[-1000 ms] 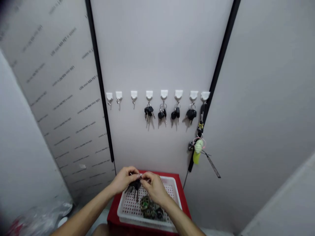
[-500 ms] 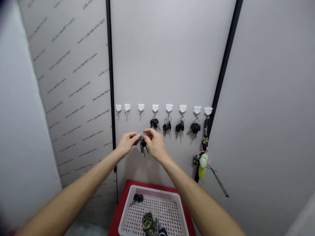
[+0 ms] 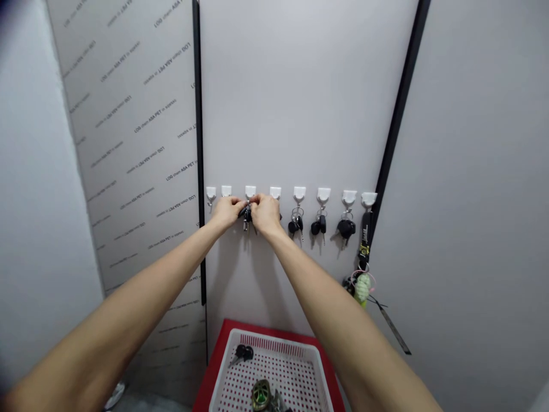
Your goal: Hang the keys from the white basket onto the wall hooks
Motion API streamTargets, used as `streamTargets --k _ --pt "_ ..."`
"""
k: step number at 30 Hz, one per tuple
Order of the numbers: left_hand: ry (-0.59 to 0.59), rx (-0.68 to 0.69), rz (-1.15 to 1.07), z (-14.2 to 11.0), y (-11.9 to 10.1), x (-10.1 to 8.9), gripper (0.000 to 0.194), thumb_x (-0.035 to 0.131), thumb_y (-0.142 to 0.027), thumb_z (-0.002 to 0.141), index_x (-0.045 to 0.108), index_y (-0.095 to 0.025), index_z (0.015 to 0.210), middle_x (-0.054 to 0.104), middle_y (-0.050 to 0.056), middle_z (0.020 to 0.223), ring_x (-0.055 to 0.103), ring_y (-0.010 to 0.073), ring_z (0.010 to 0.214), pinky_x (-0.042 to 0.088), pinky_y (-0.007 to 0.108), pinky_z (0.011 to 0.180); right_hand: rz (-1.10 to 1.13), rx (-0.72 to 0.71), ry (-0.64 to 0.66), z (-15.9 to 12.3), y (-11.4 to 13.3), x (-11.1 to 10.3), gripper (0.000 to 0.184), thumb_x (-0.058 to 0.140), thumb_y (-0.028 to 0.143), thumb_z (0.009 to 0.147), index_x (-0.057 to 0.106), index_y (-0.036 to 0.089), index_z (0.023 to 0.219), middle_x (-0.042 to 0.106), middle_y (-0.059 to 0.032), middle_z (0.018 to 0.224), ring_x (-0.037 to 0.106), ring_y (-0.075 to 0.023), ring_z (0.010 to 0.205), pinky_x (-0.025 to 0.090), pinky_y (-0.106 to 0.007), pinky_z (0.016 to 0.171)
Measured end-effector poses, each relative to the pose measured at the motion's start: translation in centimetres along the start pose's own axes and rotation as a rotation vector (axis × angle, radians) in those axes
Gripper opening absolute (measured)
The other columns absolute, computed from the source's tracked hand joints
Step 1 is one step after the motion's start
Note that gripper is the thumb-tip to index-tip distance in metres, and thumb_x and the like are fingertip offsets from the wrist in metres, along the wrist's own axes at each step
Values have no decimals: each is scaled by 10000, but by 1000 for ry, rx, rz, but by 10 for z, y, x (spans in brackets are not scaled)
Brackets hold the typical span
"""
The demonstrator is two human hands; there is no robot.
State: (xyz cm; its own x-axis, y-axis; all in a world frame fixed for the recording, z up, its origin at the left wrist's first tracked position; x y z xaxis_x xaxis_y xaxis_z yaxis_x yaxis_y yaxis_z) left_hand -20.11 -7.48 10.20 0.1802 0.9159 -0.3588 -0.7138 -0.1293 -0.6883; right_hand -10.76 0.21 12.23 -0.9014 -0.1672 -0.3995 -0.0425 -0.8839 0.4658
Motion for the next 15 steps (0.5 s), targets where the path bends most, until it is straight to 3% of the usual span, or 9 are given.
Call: streamTargets --k 9,12,15 --pt "32 -42 -96 -15 19 11 243 463 -211 633 540 -97 834 579 62 759 512 122 701 382 245 671 -64 -35 40 -10 2 6 232 412 75 600 578 105 759 586 -54 702 537 -142 696 391 -288 704" --pt "-2 -20 -94 -41 29 6 323 485 -189 619 481 -97 928 551 71 847 500 122 764 377 258 708 -41 -125 33 -34 6 -1 251 422 96 609 553 116 822 557 -47 785 523 -110 645 389 -282 702" --pt "-22 49 -66 -82 44 6 327 463 -184 637 450 -126 959 515 62 927 474 123 830 369 267 738 -28 -176 105 -79 -4 0 247 428 114 619 542 135 838 531 -34 827 497 -74 585 388 -249 682"
Point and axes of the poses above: each hand's wrist, its own z-axis towards the middle knuckle, its own x-axis out of the palm, y = z × x, the point moved 10 cm from there along z, towards the middle knuckle
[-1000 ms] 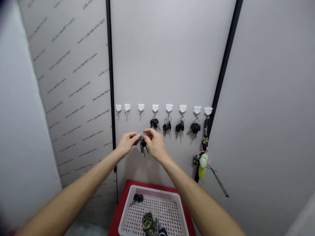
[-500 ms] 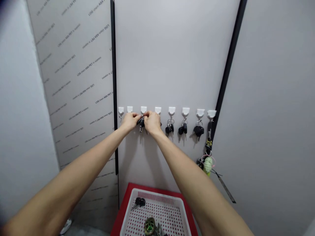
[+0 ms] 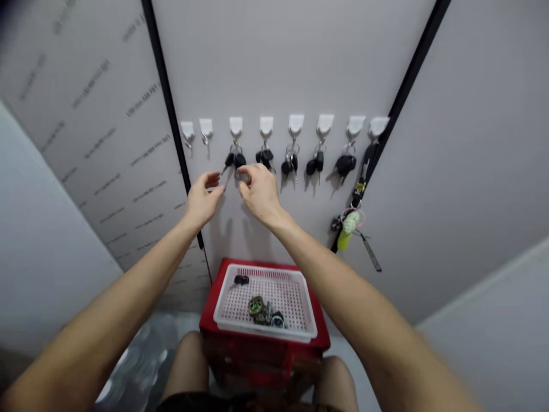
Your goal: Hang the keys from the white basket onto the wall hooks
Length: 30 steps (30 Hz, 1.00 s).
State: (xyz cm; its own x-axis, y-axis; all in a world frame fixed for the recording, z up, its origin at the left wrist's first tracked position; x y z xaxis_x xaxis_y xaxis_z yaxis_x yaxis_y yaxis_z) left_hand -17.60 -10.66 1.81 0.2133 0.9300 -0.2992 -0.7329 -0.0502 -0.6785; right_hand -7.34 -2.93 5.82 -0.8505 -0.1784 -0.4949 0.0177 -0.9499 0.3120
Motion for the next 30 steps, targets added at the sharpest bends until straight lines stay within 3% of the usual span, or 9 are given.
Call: streamTargets --k 3,7,9,12,15,19,22,30 --pt "152 1 64 -55 27 22 277 429 -190 660 465 -144 932 514 48 916 465 123 846 375 256 733 -15 75 257 -65 -22 33 236 434 119 623 554 128 826 546 -32 745 491 -83 587 387 -226 646" --pt "578 -40 206 -136 66 77 215 423 -186 659 517 -148 849 547 40 850 484 125 802 376 244 730 -24 217 702 -168 -61 85 249 416 112 619 573 146 809 579 -40 727 501 -106 618 380 -217 616" --pt "756 -31 299 -168 80 97 215 424 -187 655 527 -155 841 556 40 852 488 137 807 370 255 736 -30 270 855 -208 -77 98 251 418 115 607 581 151 795 589 -43 727 509 -118 638 376 -216 614" --pt "910 29 450 -196 88 113 235 426 -186 648 523 -166 861 555 46 893 482 168 840 352 294 750 -35 290 964 -241 -88 103 274 438 136 587 579 151 822 587 -56 771 510 -135 682 371 -218 627" --pt "952 118 570 -204 88 121 249 431 -186 646 512 -161 880 551 61 902 473 188 854 332 323 757 -54 267 989 -250 -90 104 309 452 158 575 565 152 863 579 -62 801 508 -149 715 365 -220 636" --pt "829 142 726 -192 93 119 242 358 -153 687 504 -146 880 544 82 903 453 195 873 271 372 808 -99 280 935 -242 -93 111 319 399 194 626 545 138 904 572 -82 861 509 -161 773 355 -229 680" --pt "805 138 814 -187 100 120 251 299 -115 703 528 -135 804 566 84 837 460 195 843 202 424 843 -118 296 921 -235 -95 125 347 364 189 650 514 137 958 565 -88 916 505 -164 828 341 -232 719" --pt "831 102 753 -187 104 122 232 337 -139 679 537 -166 793 576 56 826 457 184 850 206 404 849 -223 383 931 -233 -103 155 276 379 195 642 540 165 864 590 -87 843 519 -188 800 347 -250 635"
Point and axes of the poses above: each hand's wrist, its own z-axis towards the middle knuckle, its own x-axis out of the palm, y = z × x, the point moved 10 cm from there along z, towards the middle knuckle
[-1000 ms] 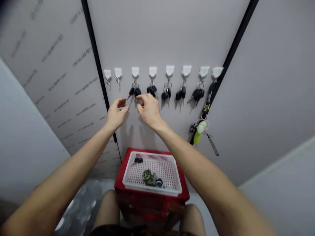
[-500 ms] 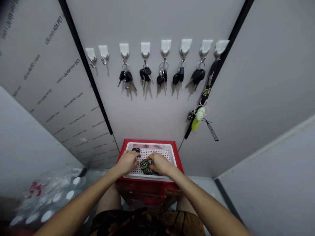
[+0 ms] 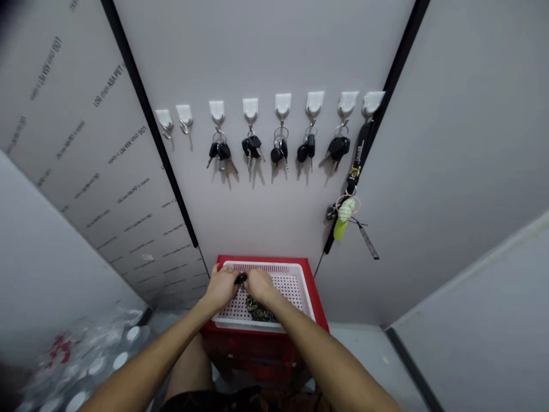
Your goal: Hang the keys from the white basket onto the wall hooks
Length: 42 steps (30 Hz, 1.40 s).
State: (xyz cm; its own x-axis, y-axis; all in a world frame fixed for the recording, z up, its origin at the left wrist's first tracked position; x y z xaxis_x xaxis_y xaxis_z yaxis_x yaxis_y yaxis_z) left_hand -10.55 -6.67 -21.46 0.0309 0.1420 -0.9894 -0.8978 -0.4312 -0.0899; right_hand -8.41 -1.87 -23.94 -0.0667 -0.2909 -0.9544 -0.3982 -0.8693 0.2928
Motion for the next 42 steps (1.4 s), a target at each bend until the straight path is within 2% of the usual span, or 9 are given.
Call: streamTargets --k 7,14,18,21,24,28,33,38,42 --pt "-6 -40 -7 -1 0 -1 287 282 -122 697 551 -136 794 567 92 846 450 196 868 155 437 871 17 -25 -22 0 8 0 208 468 206 545 556 155 726 600 -54 723 528 -160 661 318 -209 524" --pt "49 -63 -39 1 -1 0 339 266 -77 665 582 -114 782 583 117 813 457 206 869 160 432 874 132 -59 -45 -2 15 0 257 430 148 510 579 137 719 605 -58 671 503 -142 581 283 -204 479" --pt "73 -89 -84 -2 1 -5 336 268 -95 667 597 -111 736 597 125 766 482 208 829 168 428 868 162 -8 -47 -5 7 3 237 402 90 476 579 122 630 590 -44 607 476 -125 544 270 -198 462" --pt "58 -123 -211 -4 8 -14 270 336 -148 644 597 -152 711 609 77 745 506 182 779 177 406 870 317 -31 -77 -6 7 -1 281 396 92 489 568 119 710 569 -20 597 458 -108 529 279 -189 455" --pt "44 -141 -425 -1 20 -29 233 380 -176 615 590 -168 714 610 36 714 517 153 710 321 323 759 581 -148 -96 -6 21 -17 304 380 109 537 538 128 795 555 -1 624 460 -98 547 317 -186 481" --pt "-41 -119 -701 11 36 -73 220 391 -199 616 585 -112 671 588 24 626 488 108 579 361 206 543 868 -250 -182 -1 41 -60 189 384 158 610 511 128 748 542 -8 635 478 -109 609 363 -216 562" --pt "-297 -61 -890 25 60 -173 204 443 -254 602 574 -98 615 537 -6 530 430 75 486 339 184 481 1045 -369 -436 2 71 -147 275 419 224 654 409 146 918 500 18 586 472 -96 569 376 -230 562" --pt "-625 6 -935 34 80 -273 193 499 -267 573 584 -117 659 561 2 575 456 74 502 368 189 505 967 -515 -663 1 113 -237 311 443 231 646 412 154 946 510 -15 711 489 -94 617 398 -243 600" --pt "-832 -23 -925 35 94 -319 151 511 -221 568 573 -115 657 568 2 595 473 67 512 384 184 524 810 -474 -779 13 133 -281 303 412 219 665 429 156 961 525 -12 706 499 -88 593 404 -248 607"
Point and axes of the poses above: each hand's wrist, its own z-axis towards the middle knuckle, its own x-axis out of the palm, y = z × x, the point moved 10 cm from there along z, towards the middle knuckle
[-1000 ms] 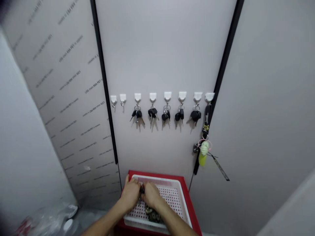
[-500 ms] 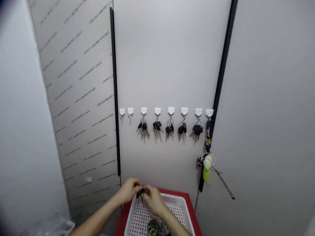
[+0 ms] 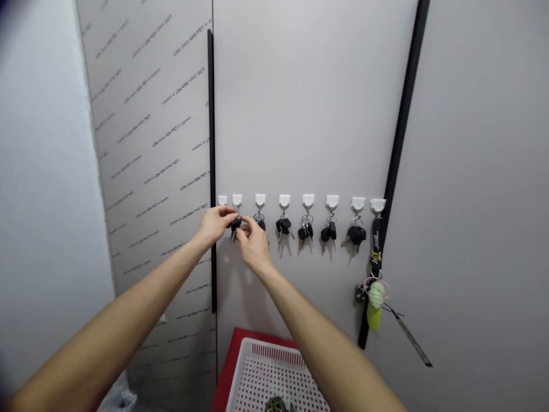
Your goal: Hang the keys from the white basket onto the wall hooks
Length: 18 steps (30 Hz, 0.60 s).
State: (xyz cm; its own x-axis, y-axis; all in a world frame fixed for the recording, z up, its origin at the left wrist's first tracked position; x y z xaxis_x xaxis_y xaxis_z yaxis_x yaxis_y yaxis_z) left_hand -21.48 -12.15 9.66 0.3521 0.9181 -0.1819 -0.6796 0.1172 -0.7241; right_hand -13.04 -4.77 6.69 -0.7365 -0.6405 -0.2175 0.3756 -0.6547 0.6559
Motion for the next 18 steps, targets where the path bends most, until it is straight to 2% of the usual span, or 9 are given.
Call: streamTargets --k 3,7,13,18 --pt "-99 -13 65 12 -5 -12 135 510 -216 577 564 -113 646 570 2 600 479 67 513 388 185 528 -91 -9 -8 18 5 5 336 399 209 670 412 165 1003 539 -2 686 498 -81 563 408 -249 610" --pt "-160 -41 239 19 -6 -19 123 502 -205 589 576 -124 645 586 10 626 498 77 546 388 189 559 -185 -40 -16 25 9 8 369 403 177 655 416 182 1024 557 1 693 491 -79 543 406 -253 625" --pt "-140 -11 485 22 -8 -13 172 475 -216 615 605 -127 684 609 45 663 523 113 600 384 216 597 -286 -18 46 22 6 15 360 409 158 653 446 173 1012 567 -12 736 522 -105 625 395 -269 670" --pt "-64 10 547 18 -3 -4 193 443 -166 630 606 -119 721 615 59 702 534 122 660 386 212 629 -296 7 100 14 4 15 337 423 152 653 459 167 988 570 -15 761 530 -97 602 404 -254 648"
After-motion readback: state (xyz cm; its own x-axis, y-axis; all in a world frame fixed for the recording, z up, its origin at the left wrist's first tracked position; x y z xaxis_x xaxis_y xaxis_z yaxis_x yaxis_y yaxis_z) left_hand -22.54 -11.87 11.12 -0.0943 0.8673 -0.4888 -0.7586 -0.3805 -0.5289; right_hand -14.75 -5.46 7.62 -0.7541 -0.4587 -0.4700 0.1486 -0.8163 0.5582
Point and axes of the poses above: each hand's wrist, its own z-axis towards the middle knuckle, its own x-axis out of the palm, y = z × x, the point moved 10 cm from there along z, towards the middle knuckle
